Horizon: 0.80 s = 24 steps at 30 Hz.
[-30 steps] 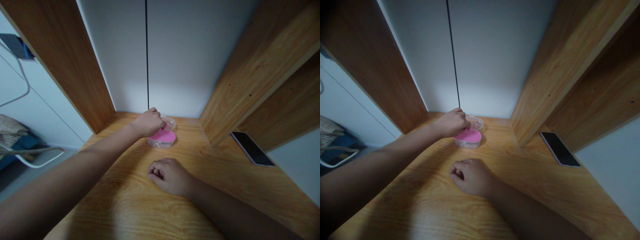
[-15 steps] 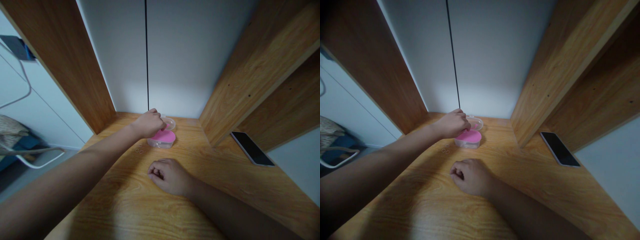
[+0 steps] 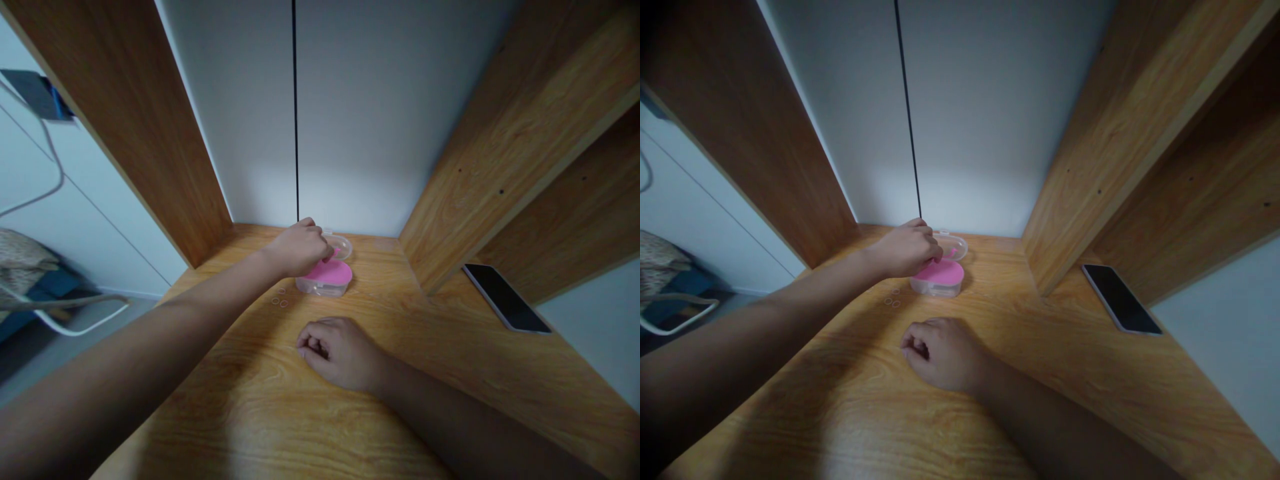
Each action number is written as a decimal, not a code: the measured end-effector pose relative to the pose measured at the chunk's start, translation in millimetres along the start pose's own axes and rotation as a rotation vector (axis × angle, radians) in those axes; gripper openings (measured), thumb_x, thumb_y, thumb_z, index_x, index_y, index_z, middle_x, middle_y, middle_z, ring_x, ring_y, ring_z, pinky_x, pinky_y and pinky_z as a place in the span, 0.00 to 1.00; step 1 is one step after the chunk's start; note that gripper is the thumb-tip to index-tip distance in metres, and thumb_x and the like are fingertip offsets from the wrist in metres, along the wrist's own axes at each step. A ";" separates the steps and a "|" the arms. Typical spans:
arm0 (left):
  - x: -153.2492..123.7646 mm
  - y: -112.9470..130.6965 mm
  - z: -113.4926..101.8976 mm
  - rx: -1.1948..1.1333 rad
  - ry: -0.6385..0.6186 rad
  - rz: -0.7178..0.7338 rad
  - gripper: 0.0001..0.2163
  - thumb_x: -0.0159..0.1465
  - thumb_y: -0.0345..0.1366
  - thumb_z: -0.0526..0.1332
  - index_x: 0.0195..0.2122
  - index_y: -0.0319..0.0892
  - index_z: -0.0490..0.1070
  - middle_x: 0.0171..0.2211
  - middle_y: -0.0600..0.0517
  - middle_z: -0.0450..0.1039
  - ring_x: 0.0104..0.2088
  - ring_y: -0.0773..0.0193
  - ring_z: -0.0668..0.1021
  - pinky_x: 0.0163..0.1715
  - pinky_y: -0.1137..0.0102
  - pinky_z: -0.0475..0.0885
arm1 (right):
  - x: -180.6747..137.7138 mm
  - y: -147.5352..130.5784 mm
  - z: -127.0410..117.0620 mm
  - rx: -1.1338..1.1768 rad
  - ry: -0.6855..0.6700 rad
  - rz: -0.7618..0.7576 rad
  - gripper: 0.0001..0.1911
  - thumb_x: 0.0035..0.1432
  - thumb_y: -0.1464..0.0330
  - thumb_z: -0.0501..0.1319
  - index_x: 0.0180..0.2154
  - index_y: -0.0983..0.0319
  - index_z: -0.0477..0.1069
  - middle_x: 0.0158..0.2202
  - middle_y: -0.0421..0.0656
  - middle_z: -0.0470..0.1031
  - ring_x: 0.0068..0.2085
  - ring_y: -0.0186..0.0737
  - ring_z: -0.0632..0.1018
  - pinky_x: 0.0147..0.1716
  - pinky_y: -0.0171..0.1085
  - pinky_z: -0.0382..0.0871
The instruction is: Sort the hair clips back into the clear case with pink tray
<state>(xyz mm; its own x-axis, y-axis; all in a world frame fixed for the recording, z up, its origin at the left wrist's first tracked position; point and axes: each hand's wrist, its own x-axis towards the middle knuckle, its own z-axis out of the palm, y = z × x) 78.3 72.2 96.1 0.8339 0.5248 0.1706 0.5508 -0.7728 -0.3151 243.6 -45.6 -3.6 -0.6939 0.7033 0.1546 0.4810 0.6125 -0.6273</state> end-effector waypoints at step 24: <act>-105.9 -2.4 40.6 -0.312 0.165 -0.363 0.08 0.61 0.35 0.58 0.38 0.41 0.75 0.35 0.47 0.78 0.40 0.55 0.77 0.45 0.60 0.67 | -0.9 1.5 0.5 -0.017 0.013 -0.010 0.06 0.59 0.70 0.62 0.39 0.58 0.76 0.29 0.36 0.78 0.29 0.32 0.74 0.32 0.31 0.64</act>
<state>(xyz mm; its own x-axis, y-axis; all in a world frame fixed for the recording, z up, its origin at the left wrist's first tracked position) -12.7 32.9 40.9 0.5672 0.7357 0.3702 0.7689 -0.6341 0.0819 244.6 -45.5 -5.0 -0.6919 0.7015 0.1708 0.4832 0.6258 -0.6123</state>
